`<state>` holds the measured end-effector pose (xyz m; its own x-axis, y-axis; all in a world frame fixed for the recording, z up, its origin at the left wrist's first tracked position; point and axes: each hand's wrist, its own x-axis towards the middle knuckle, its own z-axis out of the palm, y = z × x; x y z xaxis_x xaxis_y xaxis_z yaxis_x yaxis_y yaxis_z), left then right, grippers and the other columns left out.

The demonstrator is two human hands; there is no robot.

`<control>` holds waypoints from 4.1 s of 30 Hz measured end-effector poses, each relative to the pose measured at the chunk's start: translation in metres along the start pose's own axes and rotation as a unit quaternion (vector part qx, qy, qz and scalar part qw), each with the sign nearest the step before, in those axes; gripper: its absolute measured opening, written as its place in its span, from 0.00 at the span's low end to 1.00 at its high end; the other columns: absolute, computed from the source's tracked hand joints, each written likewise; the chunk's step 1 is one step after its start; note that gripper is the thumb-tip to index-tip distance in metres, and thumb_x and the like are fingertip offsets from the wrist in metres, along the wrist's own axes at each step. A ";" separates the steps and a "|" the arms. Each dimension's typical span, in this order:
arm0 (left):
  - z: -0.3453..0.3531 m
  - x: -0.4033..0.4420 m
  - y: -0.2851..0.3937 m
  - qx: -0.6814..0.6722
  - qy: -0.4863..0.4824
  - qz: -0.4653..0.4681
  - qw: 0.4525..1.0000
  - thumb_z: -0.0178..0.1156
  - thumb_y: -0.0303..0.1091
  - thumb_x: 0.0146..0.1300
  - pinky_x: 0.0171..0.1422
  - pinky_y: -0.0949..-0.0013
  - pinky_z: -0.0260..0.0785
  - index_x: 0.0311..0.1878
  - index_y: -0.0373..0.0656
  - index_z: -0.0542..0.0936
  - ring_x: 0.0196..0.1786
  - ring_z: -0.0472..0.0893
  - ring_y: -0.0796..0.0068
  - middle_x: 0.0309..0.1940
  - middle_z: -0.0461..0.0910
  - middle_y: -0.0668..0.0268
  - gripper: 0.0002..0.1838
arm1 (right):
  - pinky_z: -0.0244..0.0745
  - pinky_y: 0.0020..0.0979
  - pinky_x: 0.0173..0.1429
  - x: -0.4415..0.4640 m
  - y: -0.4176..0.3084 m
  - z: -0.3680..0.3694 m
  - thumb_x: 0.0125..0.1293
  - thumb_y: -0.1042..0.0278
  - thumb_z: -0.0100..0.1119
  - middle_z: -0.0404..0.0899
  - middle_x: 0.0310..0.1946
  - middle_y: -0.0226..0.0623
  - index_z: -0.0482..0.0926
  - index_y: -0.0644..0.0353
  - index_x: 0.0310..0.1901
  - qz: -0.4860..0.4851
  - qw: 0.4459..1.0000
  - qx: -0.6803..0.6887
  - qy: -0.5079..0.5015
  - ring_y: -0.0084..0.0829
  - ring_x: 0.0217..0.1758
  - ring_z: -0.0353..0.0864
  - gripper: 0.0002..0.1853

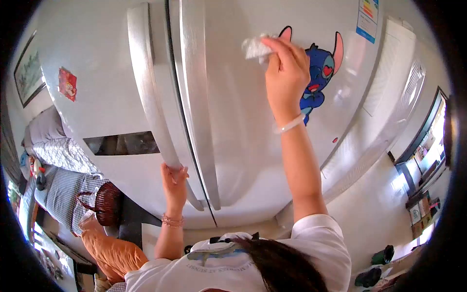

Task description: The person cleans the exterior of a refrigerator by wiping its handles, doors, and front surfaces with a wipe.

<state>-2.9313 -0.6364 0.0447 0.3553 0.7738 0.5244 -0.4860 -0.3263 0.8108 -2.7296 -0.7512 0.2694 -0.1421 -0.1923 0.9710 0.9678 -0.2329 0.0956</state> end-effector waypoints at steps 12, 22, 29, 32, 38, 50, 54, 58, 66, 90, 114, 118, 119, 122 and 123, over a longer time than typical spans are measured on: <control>-0.004 -0.002 -0.001 0.003 -0.007 0.009 1.000 0.54 0.24 0.58 0.35 0.77 0.66 0.45 0.41 0.64 0.31 0.68 0.82 0.30 0.68 0.70 0.14 | 0.64 0.33 0.41 0.019 0.009 0.004 0.51 0.78 0.54 0.78 0.32 0.29 0.78 0.53 0.31 -0.022 1.000 0.003 0.007 0.32 0.34 0.73 0.08; -0.006 -0.002 -0.007 0.004 -0.040 0.031 0.999 0.52 0.26 0.59 0.35 0.76 0.67 0.52 0.39 0.63 0.32 0.68 0.82 0.33 0.68 0.69 0.17 | 0.66 0.32 0.41 -0.090 -0.007 -0.058 0.46 0.84 0.55 0.77 0.34 0.29 0.78 0.54 0.34 0.035 0.981 0.087 -0.169 0.32 0.34 0.73 0.14; 0.000 -0.002 -0.004 -0.006 0.002 0.017 1.000 0.54 0.24 0.57 0.34 0.76 0.65 0.45 0.40 0.63 0.30 0.67 0.82 0.30 0.67 0.69 0.14 | 0.70 0.31 0.47 0.039 0.065 -0.043 0.49 0.84 0.51 0.79 0.34 0.31 0.78 0.55 0.32 0.054 0.996 -0.011 0.064 0.34 0.38 0.75 0.12; -0.002 -0.002 -0.012 0.001 0.000 0.040 0.999 0.54 0.24 0.58 0.34 0.76 0.65 0.48 0.39 0.64 0.31 0.67 0.82 0.31 0.67 0.69 0.15 | 0.68 0.30 0.55 0.032 0.066 -0.047 0.48 0.85 0.50 0.79 0.35 0.30 0.80 0.54 0.31 -0.011 0.998 -0.064 -0.025 0.33 0.38 0.76 0.14; -0.006 0.000 -0.012 0.029 -0.029 0.050 0.998 0.49 0.28 0.61 0.33 0.75 0.65 0.53 0.40 0.63 0.30 0.68 0.81 0.34 0.69 0.68 0.17 | 0.67 0.34 0.52 0.047 0.073 -0.048 0.47 0.83 0.50 0.78 0.29 0.31 0.79 0.54 0.28 -0.012 0.999 -0.010 -0.035 0.34 0.35 0.74 0.12; 0.002 -0.001 -0.006 -0.010 -0.011 0.041 0.999 0.51 0.25 0.59 0.35 0.77 0.65 0.51 0.38 0.64 0.32 0.67 0.82 0.32 0.68 0.68 0.16 | 0.58 0.32 0.63 0.034 0.040 -0.048 0.48 0.84 0.50 0.79 0.26 0.31 0.79 0.54 0.26 -0.112 0.991 -0.032 -0.058 0.31 0.26 0.73 0.11; -0.004 0.000 -0.002 0.011 -0.038 0.043 0.998 0.51 0.26 0.60 0.34 0.77 0.65 0.51 0.38 0.63 0.31 0.68 0.81 0.33 0.68 0.68 0.16 | 0.67 0.29 0.31 0.069 0.101 -0.047 0.50 0.81 0.49 0.74 0.20 0.35 0.77 0.61 0.27 0.002 0.999 -0.032 0.034 0.30 0.24 0.72 0.07; -0.005 0.000 -0.015 0.017 -0.028 0.055 0.998 0.49 0.26 0.61 0.32 0.77 0.65 0.53 0.39 0.62 0.29 0.68 0.81 0.33 0.68 0.67 0.17 | 0.69 0.28 0.34 0.018 0.051 -0.025 0.48 0.82 0.51 0.77 0.26 0.32 0.78 0.56 0.27 -0.006 0.999 0.002 0.043 0.30 0.28 0.72 0.09; -0.005 0.001 -0.011 -0.007 -0.024 0.052 0.998 0.53 0.25 0.59 0.33 0.75 0.66 0.51 0.38 0.62 0.31 0.68 0.80 0.33 0.68 0.67 0.18 | 0.66 0.32 0.41 0.090 0.098 -0.030 0.48 0.80 0.52 0.79 0.28 0.35 0.81 0.55 0.30 0.039 0.996 -0.039 0.069 0.37 0.32 0.70 0.10; -0.005 -0.006 -0.029 -0.059 0.013 0.036 0.998 0.56 0.22 0.57 0.37 0.78 0.65 0.46 0.37 0.64 0.32 0.70 0.83 0.30 0.70 0.70 0.16 | 0.69 0.35 0.43 0.251 0.059 0.056 0.54 0.77 0.51 0.79 0.28 0.42 0.80 0.60 0.30 0.115 0.984 0.098 0.096 0.34 0.37 0.76 0.07; -0.001 -0.003 -0.020 -0.078 0.010 -0.011 0.997 0.56 0.21 0.55 0.40 0.76 0.64 0.50 0.36 0.65 0.33 0.69 0.79 0.29 0.71 0.68 0.18 | 0.67 0.37 0.48 0.208 0.090 0.030 0.56 0.73 0.49 0.77 0.33 0.45 0.80 0.54 0.36 -0.178 0.976 -0.122 0.013 0.40 0.42 0.73 0.10; -0.009 -0.006 -0.014 -0.041 -0.011 -0.031 0.999 0.56 0.22 0.56 0.40 0.76 0.64 0.47 0.36 0.65 0.34 0.70 0.80 0.30 0.70 0.68 0.16 | 0.66 0.37 0.47 0.249 0.100 0.022 0.53 0.78 0.49 0.78 0.33 0.40 0.79 0.54 0.36 -0.029 0.986 -0.160 0.045 0.39 0.41 0.72 0.12; -0.011 -0.006 -0.016 0.006 -0.017 -0.023 1.000 0.56 0.23 0.56 0.40 0.76 0.64 0.47 0.36 0.65 0.34 0.70 0.80 0.30 0.70 0.68 0.16 | 0.66 0.36 0.47 0.241 0.097 0.025 0.53 0.78 0.50 0.78 0.32 0.39 0.79 0.54 0.36 -0.045 0.985 -0.157 0.049 0.38 0.41 0.72 0.12; -0.005 -0.006 -0.023 -0.050 0.004 -0.009 0.999 0.56 0.23 0.57 0.40 0.76 0.64 0.46 0.37 0.65 0.34 0.69 0.80 0.29 0.70 0.68 0.15 | 0.66 0.35 0.47 0.177 0.072 0.029 0.52 0.80 0.51 0.78 0.32 0.36 0.79 0.54 0.35 -0.129 0.983 -0.126 0.031 0.37 0.39 0.72 0.12; -0.005 -0.007 -0.021 -0.051 -0.003 -0.010 0.999 0.56 0.23 0.57 0.40 0.76 0.64 0.46 0.37 0.65 0.33 0.69 0.80 0.29 0.70 0.68 0.15 | 0.66 0.34 0.47 0.148 0.063 0.027 0.51 0.80 0.51 0.78 0.31 0.34 0.79 0.54 0.35 -0.168 0.981 -0.095 0.009 0.36 0.39 0.72 0.12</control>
<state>-2.9270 -0.6321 0.0227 0.3698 0.7766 0.5099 -0.5582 -0.2531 0.7902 -2.6844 -0.7689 0.4254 -0.4513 -0.0909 0.8878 0.8104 -0.4584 0.3650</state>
